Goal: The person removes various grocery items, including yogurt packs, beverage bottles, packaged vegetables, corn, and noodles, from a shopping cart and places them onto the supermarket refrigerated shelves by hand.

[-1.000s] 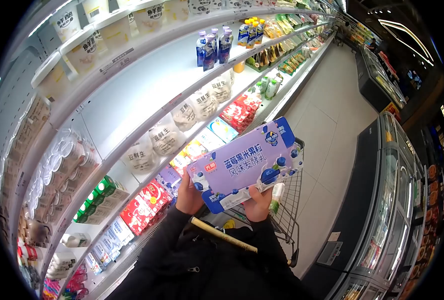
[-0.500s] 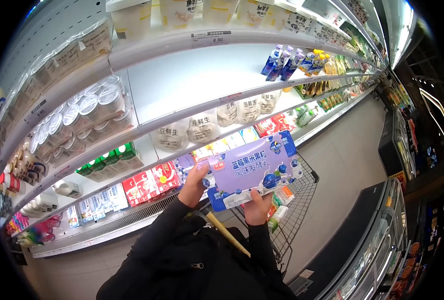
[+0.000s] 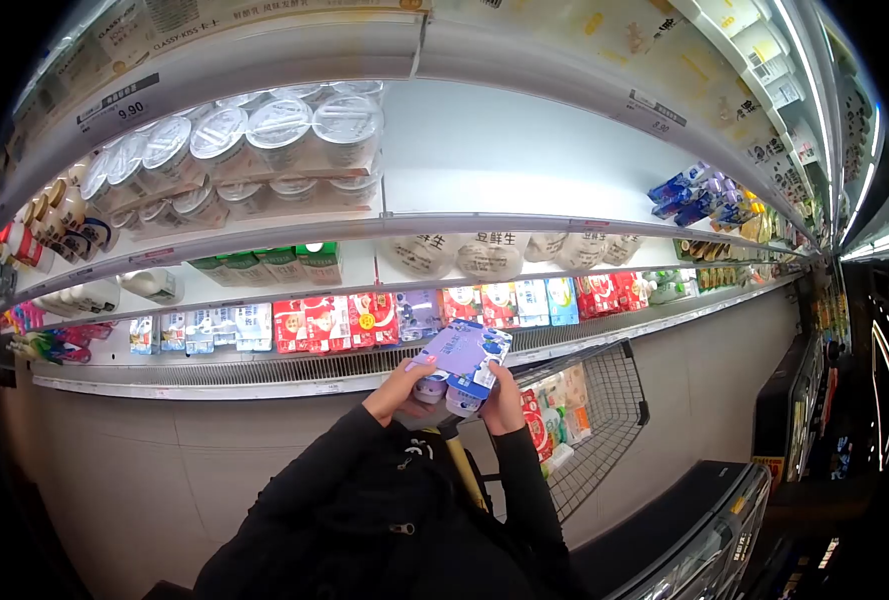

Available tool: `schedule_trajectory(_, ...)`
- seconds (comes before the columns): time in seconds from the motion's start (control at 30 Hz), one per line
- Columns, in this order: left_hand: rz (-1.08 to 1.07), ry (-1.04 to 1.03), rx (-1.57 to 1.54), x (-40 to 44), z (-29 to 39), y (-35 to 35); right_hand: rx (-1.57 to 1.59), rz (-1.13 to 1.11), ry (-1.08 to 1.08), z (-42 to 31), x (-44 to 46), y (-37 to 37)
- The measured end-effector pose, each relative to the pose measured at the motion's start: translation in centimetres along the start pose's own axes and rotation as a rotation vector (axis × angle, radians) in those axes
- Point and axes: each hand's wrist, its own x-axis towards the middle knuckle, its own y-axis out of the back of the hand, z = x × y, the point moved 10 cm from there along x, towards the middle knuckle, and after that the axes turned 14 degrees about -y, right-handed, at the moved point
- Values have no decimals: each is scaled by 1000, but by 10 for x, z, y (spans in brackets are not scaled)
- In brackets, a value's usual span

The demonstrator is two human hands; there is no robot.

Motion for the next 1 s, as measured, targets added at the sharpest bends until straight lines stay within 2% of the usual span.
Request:
schedule_trajectory(0.23, 125, 43, -92, 7, -21, 28, -126, -30, -188, 18, 47, -11)
schedule_trajectory(0.3, 182, -76, -130, 8, -14, 35, -108, -57, -262, 25, 47, -17)
schedule_trajectory(0.37, 191, -90, -117, 6, -11, 41, -144, -47, -270, 26, 50, -7)
schedule_trajectory(0.43, 173, -300, 10, 1, 19, 47, 42, 97, -239, 19, 46, 10)
schedule_trajectory(0.47, 135, -337, 15, -2, 29, 51, 94, 180, -204, 13, 45, 24)
schedule_trajectory(0.5, 131, -333, 17, -4, 39, 58, 147, 152, -219, 5, 42, 25)
schedule_trajectory(0.63, 67, -355, -153, 5, 59, 78, -17, -187, -153, -27, 14, -11)
schedule_trajectory(0.73, 22, -250, -179, 25, 47, 88, -171, -190, -169, -30, -6, -7)
schedule_trajectory(0.77, 16, -248, -175, 29, 45, 85, -156, -155, -153, -32, -11, -7)
schedule_trajectory(0.83, 154, -282, -348, 27, 58, 74, -138, -117, -138, -31, -25, -15)
schedule_trajectory(0.87, 118, -303, -454, 33, 49, 69, -132, -19, -75, -36, -33, -15)
schedule_trajectory(0.9, 87, -183, -607, 31, 33, 61, -124, 79, -11, -41, -41, -15)
schedule_trajectory(0.97, 40, -125, -772, 33, 4, 50, -110, 152, -6, -36, -47, -19)
schedule_trajectory(1.0, 127, -46, -855, 33, -15, 44, -148, 267, 71, -38, -50, -13)
